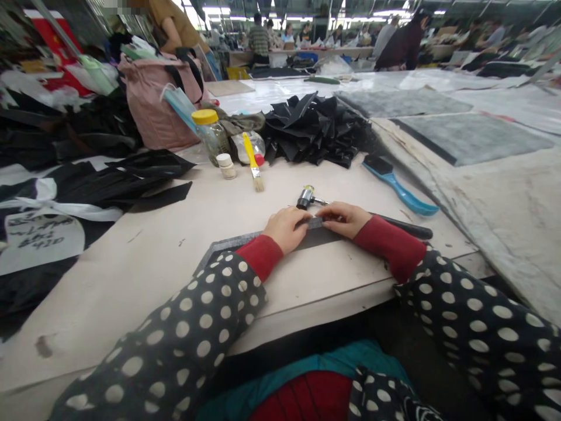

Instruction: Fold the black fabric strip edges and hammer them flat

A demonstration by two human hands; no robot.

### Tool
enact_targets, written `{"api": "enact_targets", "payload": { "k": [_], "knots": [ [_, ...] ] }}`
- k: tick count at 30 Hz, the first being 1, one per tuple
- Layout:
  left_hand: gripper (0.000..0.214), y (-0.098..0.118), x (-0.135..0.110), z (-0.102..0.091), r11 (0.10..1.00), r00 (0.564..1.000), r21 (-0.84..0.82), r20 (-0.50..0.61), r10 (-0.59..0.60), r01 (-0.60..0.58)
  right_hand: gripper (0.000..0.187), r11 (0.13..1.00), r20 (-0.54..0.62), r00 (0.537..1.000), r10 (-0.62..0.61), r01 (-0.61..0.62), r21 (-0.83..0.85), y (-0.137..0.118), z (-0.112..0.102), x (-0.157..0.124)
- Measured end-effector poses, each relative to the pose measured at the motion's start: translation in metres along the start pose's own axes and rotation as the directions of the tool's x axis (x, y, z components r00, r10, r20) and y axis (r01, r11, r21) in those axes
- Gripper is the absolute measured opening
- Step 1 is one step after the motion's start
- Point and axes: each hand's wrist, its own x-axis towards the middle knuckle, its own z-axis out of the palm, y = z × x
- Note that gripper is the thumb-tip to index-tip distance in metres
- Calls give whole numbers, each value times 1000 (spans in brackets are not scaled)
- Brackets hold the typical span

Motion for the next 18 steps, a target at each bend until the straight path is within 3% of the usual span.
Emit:
{"api": "enact_targets", "payload": {
  "k": [3, 12, 18],
  "knots": [
    [24, -2, 1, 2, 998, 1000, -56, -30, 3, -5, 26, 987, -12, 994, -111, 109, -116, -3, 0, -2],
    [22, -2, 2, 3, 998, 999, -57, -53, -6, 3, 28, 964, 24, 990, -139, 141, -225, -10, 1, -3],
    [22, -3, 0, 4, 1000, 998, 0, -55, 31, -31, 26, 911, 42, 966, -253, 253, -325, -8, 2, -3]
  ]
}}
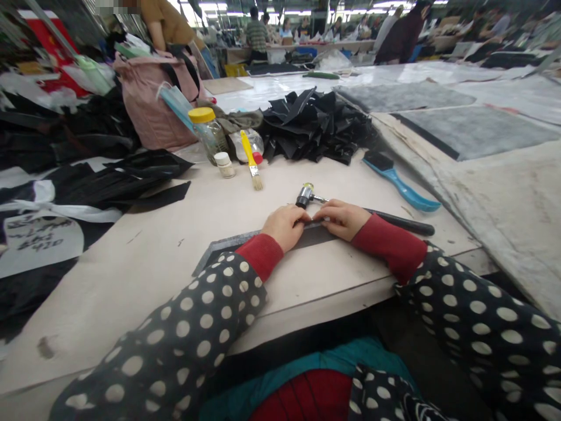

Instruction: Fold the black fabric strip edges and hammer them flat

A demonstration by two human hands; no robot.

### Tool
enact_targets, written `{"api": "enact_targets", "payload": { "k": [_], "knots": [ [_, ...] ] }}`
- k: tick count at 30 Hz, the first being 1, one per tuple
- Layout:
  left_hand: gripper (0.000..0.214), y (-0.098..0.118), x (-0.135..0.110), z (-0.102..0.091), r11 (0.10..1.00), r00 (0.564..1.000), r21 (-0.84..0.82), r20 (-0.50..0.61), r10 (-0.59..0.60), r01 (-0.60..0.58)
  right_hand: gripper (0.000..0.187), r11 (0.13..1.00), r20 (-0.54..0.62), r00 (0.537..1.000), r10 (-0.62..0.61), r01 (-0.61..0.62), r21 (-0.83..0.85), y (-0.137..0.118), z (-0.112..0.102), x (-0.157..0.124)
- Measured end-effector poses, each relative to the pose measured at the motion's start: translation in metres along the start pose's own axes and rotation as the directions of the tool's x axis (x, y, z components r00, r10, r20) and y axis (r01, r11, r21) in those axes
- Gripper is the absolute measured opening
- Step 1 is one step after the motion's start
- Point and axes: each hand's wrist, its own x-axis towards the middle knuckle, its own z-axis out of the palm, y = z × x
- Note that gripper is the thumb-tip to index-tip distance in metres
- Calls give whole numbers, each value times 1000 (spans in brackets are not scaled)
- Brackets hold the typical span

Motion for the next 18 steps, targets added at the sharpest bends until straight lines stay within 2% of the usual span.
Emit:
{"api": "enact_targets", "payload": {
  "k": [4, 9, 14, 18],
  "knots": [
    [22, 5, -1, -3, 990, 997, 127, 41, 59, -64, 27, 988, 38, 996, -87, 91, -129, -1, 1, 0],
    [25, 12, -1, -10, 950, 984, 277, 141, 108, -144, 24, 916, 134, 991, -24, 76, -394, -19, -1, 3],
    [31, -2, -2, -15, 975, 968, 103, 178, 177, -197, 22, 856, 196, 979, 56, 54, -515, -39, -4, 12],
    [27, -15, -7, -23, 996, 989, -23, 118, 85, -83, 30, 852, 149, 985, 89, 2, -524, -43, 0, 15]
  ]
}}
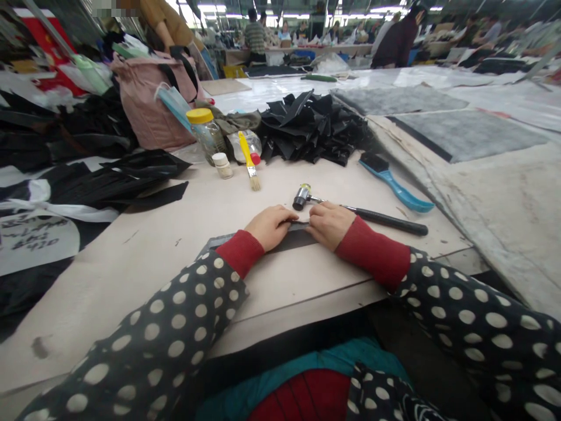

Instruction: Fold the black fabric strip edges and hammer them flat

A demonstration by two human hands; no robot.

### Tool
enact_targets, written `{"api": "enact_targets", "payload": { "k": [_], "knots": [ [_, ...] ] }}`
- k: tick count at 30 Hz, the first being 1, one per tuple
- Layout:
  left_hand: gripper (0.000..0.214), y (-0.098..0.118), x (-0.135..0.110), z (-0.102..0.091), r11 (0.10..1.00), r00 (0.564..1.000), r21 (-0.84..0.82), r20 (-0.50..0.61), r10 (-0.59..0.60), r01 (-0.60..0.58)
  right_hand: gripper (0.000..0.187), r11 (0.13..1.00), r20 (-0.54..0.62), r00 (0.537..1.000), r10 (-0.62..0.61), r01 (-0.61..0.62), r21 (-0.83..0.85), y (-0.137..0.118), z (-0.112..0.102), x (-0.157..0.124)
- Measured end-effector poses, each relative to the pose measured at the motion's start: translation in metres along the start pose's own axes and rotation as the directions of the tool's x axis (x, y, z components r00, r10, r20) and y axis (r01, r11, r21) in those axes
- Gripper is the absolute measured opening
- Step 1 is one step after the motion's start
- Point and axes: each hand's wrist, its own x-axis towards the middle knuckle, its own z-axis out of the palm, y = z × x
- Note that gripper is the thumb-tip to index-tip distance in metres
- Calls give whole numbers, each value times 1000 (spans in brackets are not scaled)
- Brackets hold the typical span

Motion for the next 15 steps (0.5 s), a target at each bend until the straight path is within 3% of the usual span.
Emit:
{"api": "enact_targets", "payload": {
  "k": [6, 11, 15],
  "knots": [
    [24, -4, -9, -5, 995, 995, -37, -32, -97, 96, 26, 996, -36, 995, 93, -94, -8, -4, 3, -1],
    [24, -6, -8, 2, 999, 997, -29, -68, -42, 40, 26, 977, 24, 988, 156, -157, 143, -9, 4, 5],
    [24, -8, -9, 4, 1000, 998, 27, -61, 4, -2, 30, 967, 10, 993, 116, -115, 225, -10, 7, 11]
  ]
}}
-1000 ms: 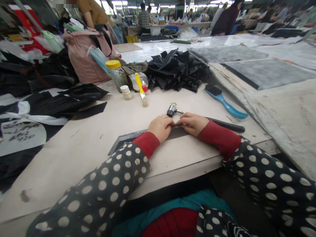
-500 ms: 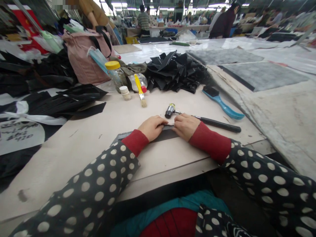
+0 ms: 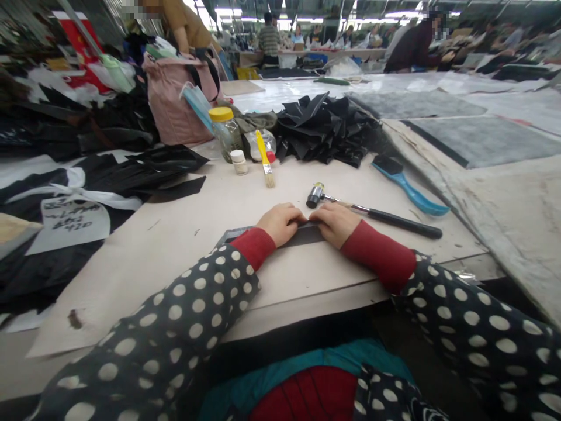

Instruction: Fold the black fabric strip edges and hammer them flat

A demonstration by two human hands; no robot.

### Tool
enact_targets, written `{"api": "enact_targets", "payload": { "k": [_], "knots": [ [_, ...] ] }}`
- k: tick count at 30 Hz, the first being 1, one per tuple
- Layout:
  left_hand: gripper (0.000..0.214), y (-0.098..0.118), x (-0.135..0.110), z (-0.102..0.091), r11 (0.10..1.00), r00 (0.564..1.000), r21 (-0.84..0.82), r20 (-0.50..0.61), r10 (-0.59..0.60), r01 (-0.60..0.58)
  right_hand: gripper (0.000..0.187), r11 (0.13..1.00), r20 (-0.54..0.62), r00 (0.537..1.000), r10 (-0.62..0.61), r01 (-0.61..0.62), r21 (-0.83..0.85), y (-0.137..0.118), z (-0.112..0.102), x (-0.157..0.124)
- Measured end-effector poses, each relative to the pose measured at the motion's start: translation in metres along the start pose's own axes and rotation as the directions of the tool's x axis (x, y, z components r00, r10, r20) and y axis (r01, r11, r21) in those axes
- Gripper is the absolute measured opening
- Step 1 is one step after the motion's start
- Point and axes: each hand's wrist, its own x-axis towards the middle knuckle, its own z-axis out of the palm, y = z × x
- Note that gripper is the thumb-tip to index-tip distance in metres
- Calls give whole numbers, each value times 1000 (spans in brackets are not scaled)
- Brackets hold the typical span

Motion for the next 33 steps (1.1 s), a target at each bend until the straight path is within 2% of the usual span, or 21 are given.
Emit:
{"api": "enact_targets", "payload": {
  "k": [3, 6, 8, 10, 14, 18, 21, 24, 28, 30, 33],
  "knots": [
    [23, 4, -2, -2, 995, 998, 91, 36, 43, -46, 29, 998, 37, 998, -42, 44, -39, -7, -3, 0],
    [22, 10, -5, -5, 966, 990, 229, 97, 98, -118, 27, 981, 117, 993, -34, 56, -184, -21, -9, 0],
    [23, 13, -5, -7, 949, 985, 278, 133, 113, -146, 29, 966, 123, 992, -15, 46, -253, -31, -10, 0],
    [24, 12, -5, -10, 960, 983, 243, 152, 106, -141, 33, 961, 115, 993, -8, 39, -272, -37, -9, 2],
    [28, -1, -6, -16, 996, 986, 14, 148, 81, -84, 33, 962, 97, 995, 9, 17, -271, -36, -6, 2],
    [25, -14, -12, -24, 993, 994, -105, 102, -50, 61, 32, 964, 46, 998, 46, -32, -265, -32, -5, -1],
    [24, -16, -17, -27, 988, 992, -114, 84, -97, 106, 29, 974, 28, 998, 52, -44, -222, -30, -4, -1],
    [23, -13, -19, -25, 986, 991, -109, 65, -117, 123, 25, 994, 31, 998, 54, -51, -100, -29, 0, 2],
    [25, -11, -20, -21, 992, 995, -84, 30, -93, 95, 31, 998, 48, 997, 55, -57, 32, -30, 3, 9],
    [26, -10, -21, -20, 998, 998, -45, 24, -53, 54, 33, 999, 63, 997, 39, -41, 31, -32, 3, 12],
    [26, -9, -22, -19, 999, 999, 49, 39, 15, -17, 29, 997, 116, 993, -14, 22, -73, -39, 1, 13]
  ]
}}
